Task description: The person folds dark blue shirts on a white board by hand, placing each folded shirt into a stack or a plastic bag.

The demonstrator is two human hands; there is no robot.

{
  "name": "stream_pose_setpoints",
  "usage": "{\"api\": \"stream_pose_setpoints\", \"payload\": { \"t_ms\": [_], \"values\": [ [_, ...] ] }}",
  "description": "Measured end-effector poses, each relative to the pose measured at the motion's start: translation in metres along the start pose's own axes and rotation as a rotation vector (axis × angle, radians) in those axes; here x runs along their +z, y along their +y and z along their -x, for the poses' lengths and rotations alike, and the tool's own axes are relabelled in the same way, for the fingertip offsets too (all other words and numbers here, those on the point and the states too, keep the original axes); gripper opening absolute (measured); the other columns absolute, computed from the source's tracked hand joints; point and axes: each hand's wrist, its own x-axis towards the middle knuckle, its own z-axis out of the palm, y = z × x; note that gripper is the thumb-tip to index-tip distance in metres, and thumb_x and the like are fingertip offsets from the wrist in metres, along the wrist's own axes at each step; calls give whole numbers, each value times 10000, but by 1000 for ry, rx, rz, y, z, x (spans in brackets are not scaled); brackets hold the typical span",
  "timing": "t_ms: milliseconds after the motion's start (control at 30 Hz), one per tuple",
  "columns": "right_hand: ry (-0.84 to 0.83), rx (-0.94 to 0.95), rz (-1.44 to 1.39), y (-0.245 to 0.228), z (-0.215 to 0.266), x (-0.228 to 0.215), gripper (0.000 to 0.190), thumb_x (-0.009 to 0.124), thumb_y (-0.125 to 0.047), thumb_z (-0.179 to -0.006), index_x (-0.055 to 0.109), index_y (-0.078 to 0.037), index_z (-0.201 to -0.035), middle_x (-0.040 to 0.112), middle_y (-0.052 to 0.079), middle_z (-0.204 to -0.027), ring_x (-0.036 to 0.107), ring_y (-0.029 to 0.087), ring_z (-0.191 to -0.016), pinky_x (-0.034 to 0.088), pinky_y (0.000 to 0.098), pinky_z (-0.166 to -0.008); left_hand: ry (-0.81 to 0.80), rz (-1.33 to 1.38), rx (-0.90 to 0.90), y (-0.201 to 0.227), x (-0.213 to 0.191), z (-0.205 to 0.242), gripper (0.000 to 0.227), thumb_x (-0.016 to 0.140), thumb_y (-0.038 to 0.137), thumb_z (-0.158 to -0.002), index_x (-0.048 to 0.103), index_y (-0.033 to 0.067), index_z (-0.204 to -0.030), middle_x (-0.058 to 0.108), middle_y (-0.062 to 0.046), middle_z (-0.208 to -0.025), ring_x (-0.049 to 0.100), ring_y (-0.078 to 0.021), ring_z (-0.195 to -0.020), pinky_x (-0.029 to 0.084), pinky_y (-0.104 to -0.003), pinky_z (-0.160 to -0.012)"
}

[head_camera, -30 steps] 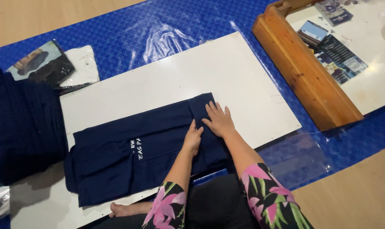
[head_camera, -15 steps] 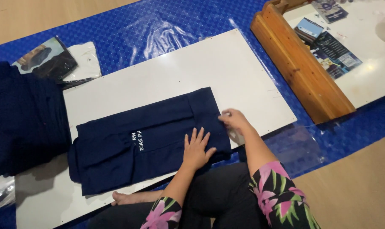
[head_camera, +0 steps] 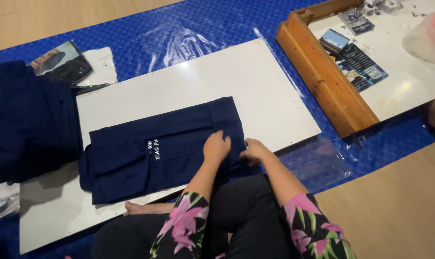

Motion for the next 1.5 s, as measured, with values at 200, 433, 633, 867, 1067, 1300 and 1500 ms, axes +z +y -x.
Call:
{"api": "stream_pose_setpoints", "payload": {
  "t_ms": [200,433,633,867,1067,1300,1500],
  "values": [
    [215,-275,41,-31,26,42,721,857,-241,-694,573,-98,-1340,724,202,-1178,666,415,-1177,569,531,-966,-148,181,-166,28,-10,-43,879,726,610,-684,678,-36,-1279,695,-238,-1252,635,-391,-1243,539,-526,-1008],
    [190,-506,-4,-58,76,71,296,708,-187,-806,641,-28,-1047,739,203,-882,706,449,-939,556,535,-768,-231,-77,-133,-56,59,-132,707,641,153,-753,560,-27,-1432,676,-267,-1285,624,-404,-1253,529,-535,-1010],
    [-155,-570,237,-34,31,98,351,757,-442,-749,755,-127,-903,742,133,-764,742,385,-874,590,534,-747,-90,219,-152,-43,65,-148,693,541,203,-874,457,36,-1541,585,-260,-1439,540,-369,-1370,447,-481,-1147],
    [-88,-598,599,-28,27,86,497,703,-371,-796,738,-58,-1181,753,222,-982,707,444,-998,576,525,-897,-137,1081,-121,113,-64,-8,680,467,187,-1050,144,168,-1647,278,-259,-1645,314,-449,-1487,379,-578,-1175],
    [-303,-602,488,-53,55,89,497,715,-370,-877,671,-97,-1290,763,198,-1040,687,423,-1102,539,542,-950,-78,1321,-126,38,-133,35,733,573,225,-1030,175,175,-1644,242,-281,-1648,321,-484,-1472,398,-618,-1137],
    [-344,-495,702,-64,55,100,539,729,-501,-877,672,-175,-1303,770,125,-1031,708,382,-1060,565,514,-902,256,1448,-390,-247,-128,54,638,662,234,-995,406,329,-1571,464,-187,-1549,519,-421,-1348,448,-605,-1093],
    [-346,-442,746,-62,44,99,565,727,-534,-863,643,-235,-1335,746,156,-1137,673,396,-1159,550,536,-968,343,1611,-432,-321,-72,31,557,650,165,-996,508,346,-1502,510,-166,-1509,559,-415,-1313,432,-588,-1123]
  ]
}}
